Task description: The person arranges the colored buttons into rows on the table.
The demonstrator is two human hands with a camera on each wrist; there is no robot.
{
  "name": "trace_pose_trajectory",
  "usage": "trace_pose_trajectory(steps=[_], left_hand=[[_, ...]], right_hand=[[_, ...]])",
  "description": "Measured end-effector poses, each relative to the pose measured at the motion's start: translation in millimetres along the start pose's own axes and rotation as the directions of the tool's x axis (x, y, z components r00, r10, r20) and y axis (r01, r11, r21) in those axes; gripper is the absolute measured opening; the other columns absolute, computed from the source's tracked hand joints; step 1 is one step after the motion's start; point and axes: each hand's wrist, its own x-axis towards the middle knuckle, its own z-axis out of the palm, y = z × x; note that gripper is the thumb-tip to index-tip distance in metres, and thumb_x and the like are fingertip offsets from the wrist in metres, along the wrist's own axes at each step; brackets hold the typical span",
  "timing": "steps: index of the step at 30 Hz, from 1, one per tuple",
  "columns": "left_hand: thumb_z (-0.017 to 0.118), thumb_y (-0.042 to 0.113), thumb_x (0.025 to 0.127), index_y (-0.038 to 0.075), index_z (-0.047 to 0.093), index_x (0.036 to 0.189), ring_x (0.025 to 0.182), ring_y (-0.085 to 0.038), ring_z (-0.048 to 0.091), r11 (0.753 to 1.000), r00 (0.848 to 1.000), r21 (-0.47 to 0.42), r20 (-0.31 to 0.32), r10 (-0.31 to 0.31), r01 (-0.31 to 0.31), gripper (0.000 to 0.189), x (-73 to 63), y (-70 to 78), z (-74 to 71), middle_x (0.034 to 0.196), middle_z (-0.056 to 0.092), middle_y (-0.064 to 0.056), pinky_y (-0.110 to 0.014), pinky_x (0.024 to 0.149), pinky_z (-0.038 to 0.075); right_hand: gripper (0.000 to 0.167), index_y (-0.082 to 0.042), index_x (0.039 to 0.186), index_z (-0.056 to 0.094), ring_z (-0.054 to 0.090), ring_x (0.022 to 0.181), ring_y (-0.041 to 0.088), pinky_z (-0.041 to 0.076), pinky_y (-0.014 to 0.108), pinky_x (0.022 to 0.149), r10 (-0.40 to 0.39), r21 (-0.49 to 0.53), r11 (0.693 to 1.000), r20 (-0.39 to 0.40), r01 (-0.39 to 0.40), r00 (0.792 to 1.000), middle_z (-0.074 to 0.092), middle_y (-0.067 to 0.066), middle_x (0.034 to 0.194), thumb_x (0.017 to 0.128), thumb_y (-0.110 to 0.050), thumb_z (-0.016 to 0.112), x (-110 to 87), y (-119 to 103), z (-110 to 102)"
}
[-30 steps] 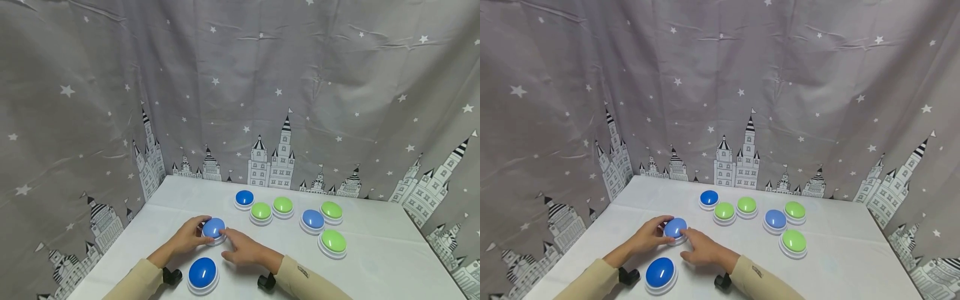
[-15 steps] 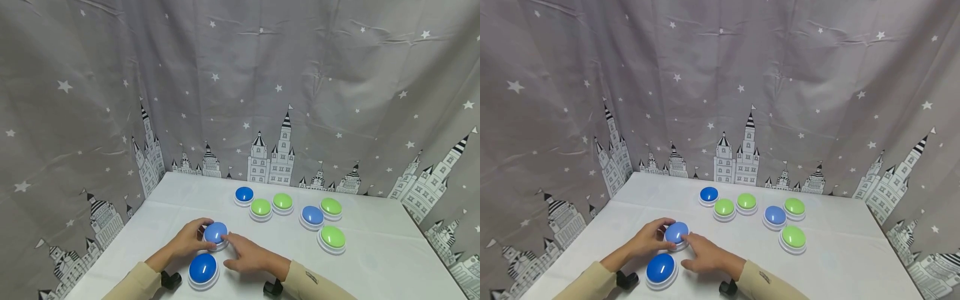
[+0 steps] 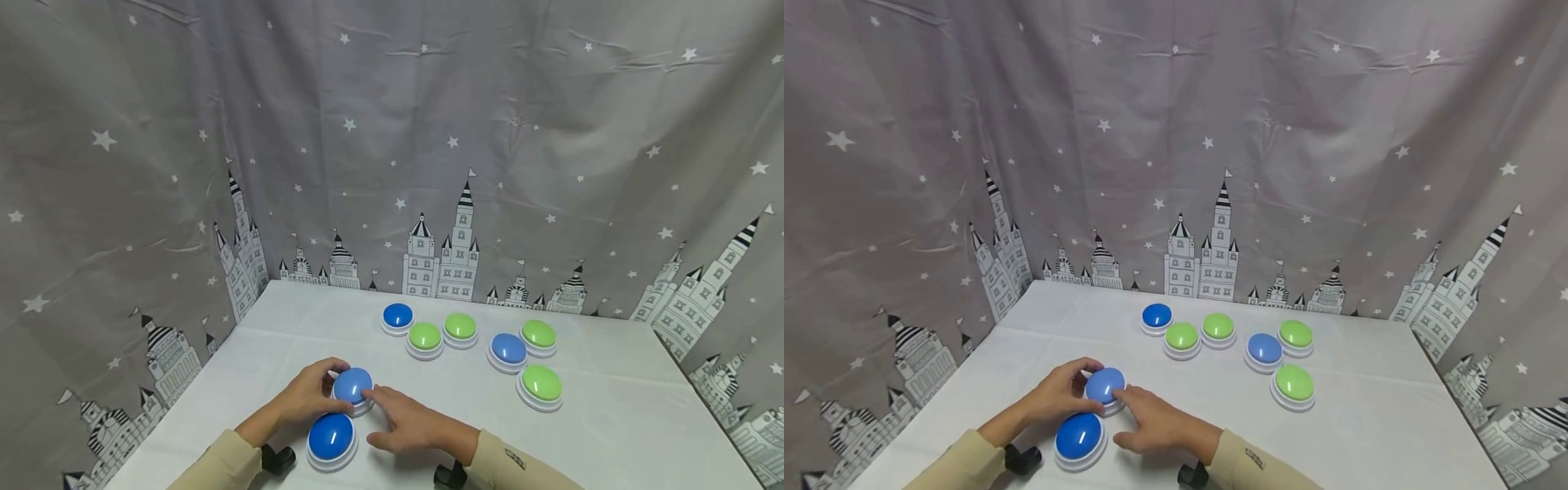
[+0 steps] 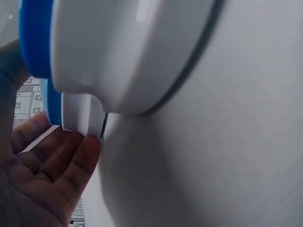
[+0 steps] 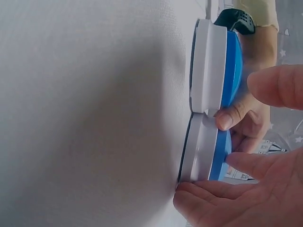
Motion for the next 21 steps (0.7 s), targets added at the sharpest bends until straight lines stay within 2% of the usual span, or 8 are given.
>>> trace_pose_trajectory(steps=[5, 8, 11, 16, 19, 21], left_hand=[[0.086, 0.046, 0.072, 0.012, 0.056, 0.128, 0.094, -0.017, 0.056, 0.999, 0.997, 0.032, 0.062, 0.036, -0.038, 0.072, 5.8, 2.8, -4.3, 0.113, 0.061, 0.001, -0.032, 0.078, 0.052], [0.084, 0.047, 0.075, 0.008, 0.057, 0.127, 0.098, -0.019, 0.055, 0.993, 0.994, 0.084, 0.084, 0.073, -0.08, 0.07, 11.9, 10.1, -8.5, 0.114, 0.061, -0.002, -0.038, 0.082, 0.051], [0.079, 0.049, 0.08, 0.006, 0.059, 0.127, 0.102, -0.023, 0.056, 0.985, 0.991, 0.131, 0.084, 0.104, -0.115, 0.067, 23.9, 22.8, -9.1, 0.117, 0.062, -0.007, -0.044, 0.086, 0.052], [0.074, 0.039, 0.088, 0.005, 0.06, 0.127, 0.107, -0.028, 0.059, 0.98, 0.992, 0.164, 0.072, 0.103, -0.114, 0.053, 48.4, 42.9, -3.2, 0.12, 0.062, -0.012, -0.047, 0.088, 0.053], [0.074, 0.031, 0.09, 0.005, 0.06, 0.126, 0.107, -0.028, 0.059, 0.98, 0.993, 0.167, 0.051, 0.102, -0.109, 0.046, 62.7, 49.3, 0.9, 0.12, 0.063, -0.012, -0.045, 0.088, 0.053], [0.074, 0.028, 0.09, 0.004, 0.06, 0.126, 0.105, -0.027, 0.06, 0.977, 0.991, 0.17, 0.034, 0.126, -0.13, 0.045, 72.9, 52.2, 3.7, 0.119, 0.063, -0.013, -0.043, 0.087, 0.053]], right_hand=[[0.066, -0.015, 0.15, 0.037, 0.035, 0.141, 0.017, 0.031, 0.039, 0.114, -0.037, -0.021, 0.999, -0.018, 0.037, 0.999, 0.039, 0.004, 0.152, 0.094, -0.039, 0.063, 0.5, 7.9, -6.1], [0.06, -0.014, 0.147, 0.042, 0.039, 0.137, 0.016, 0.033, 0.037, 0.113, -0.033, -0.026, 0.999, -0.073, 0.031, 0.997, 0.045, 0.003, 0.147, 0.095, -0.036, 0.062, -0.4, 15.8, -14.5], [0.055, -0.011, 0.145, 0.044, 0.043, 0.134, 0.02, 0.035, 0.04, 0.112, 0.014, 0.009, 1.0, -0.155, -0.013, 0.988, 0.048, 0.006, 0.144, 0.096, -0.031, 0.062, -4.8, 26.9, -25.4], [0.048, -0.007, 0.139, 0.049, 0.052, 0.126, 0.029, 0.042, 0.048, 0.105, 0.096, 0.055, 0.995, -0.28, -0.084, 0.955, 0.055, 0.014, 0.134, 0.096, -0.024, 0.063, -13.8, 46.6, -41.0], [0.044, -0.005, 0.134, 0.053, 0.054, 0.121, 0.033, 0.044, 0.051, 0.1, 0.145, 0.07, 0.989, -0.351, -0.128, 0.925, 0.058, 0.016, 0.13, 0.095, -0.022, 0.064, -16.5, 54.9, -48.4], [0.043, -0.003, 0.132, 0.054, 0.055, 0.119, 0.034, 0.046, 0.052, 0.098, 0.181, 0.076, 0.983, -0.396, -0.165, 0.9, 0.058, 0.017, 0.127, 0.094, -0.02, 0.065, -17.2, 59.2, -53.4]])
